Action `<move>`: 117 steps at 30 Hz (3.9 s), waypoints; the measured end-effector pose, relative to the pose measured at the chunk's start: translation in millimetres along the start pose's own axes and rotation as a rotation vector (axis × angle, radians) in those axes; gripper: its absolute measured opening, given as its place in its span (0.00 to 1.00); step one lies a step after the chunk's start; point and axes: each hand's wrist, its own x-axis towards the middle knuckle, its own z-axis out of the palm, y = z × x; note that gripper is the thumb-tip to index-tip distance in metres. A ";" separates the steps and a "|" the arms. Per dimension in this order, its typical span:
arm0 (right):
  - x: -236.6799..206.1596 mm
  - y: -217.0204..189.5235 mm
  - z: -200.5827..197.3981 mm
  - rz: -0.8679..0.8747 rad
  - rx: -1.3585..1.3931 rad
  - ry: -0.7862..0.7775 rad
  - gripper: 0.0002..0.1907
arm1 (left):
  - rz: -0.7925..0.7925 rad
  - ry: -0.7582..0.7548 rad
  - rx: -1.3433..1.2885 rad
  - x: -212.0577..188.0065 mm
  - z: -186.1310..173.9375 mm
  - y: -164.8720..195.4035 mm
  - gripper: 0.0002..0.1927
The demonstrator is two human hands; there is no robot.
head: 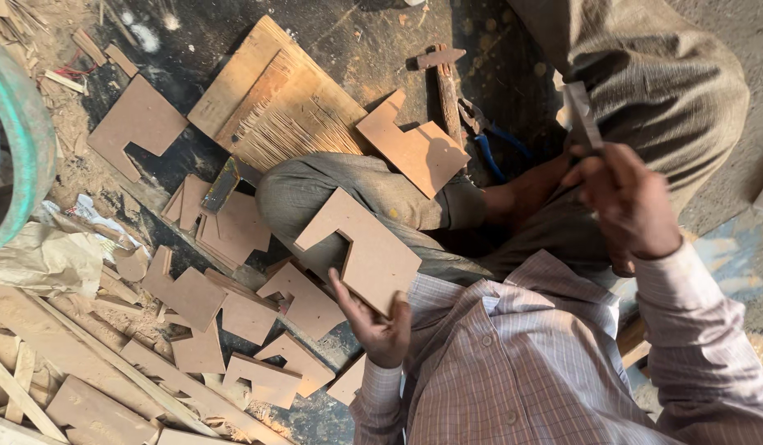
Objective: The person sits on the workshop floor and uses pliers to pull nails out of small cut wooden pieces, then files the wood edges with a flat file. They handle the pieces one at a time, turning them over and setting finished pieces aside among the scrap wood.
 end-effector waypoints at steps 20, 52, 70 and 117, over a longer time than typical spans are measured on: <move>17.2 163.6 -62.9 0.226 -0.675 0.457 0.13 | -0.279 0.145 -0.421 29.6 -30.6 5.3 0.30; 93.8 26.4 95.9 0.044 0.524 0.191 0.18 | -0.094 0.163 -0.231 223.9 -61.9 52.8 0.22; 101.5 30.3 115.6 -0.086 -0.490 0.232 0.22 | -0.053 -0.395 0.712 365.4 -9.5 -10.2 0.23; 123.9 -47.2 146.9 -0.652 -0.517 -0.076 0.35 | 0.941 -0.363 1.111 304.1 0.2 -86.2 0.36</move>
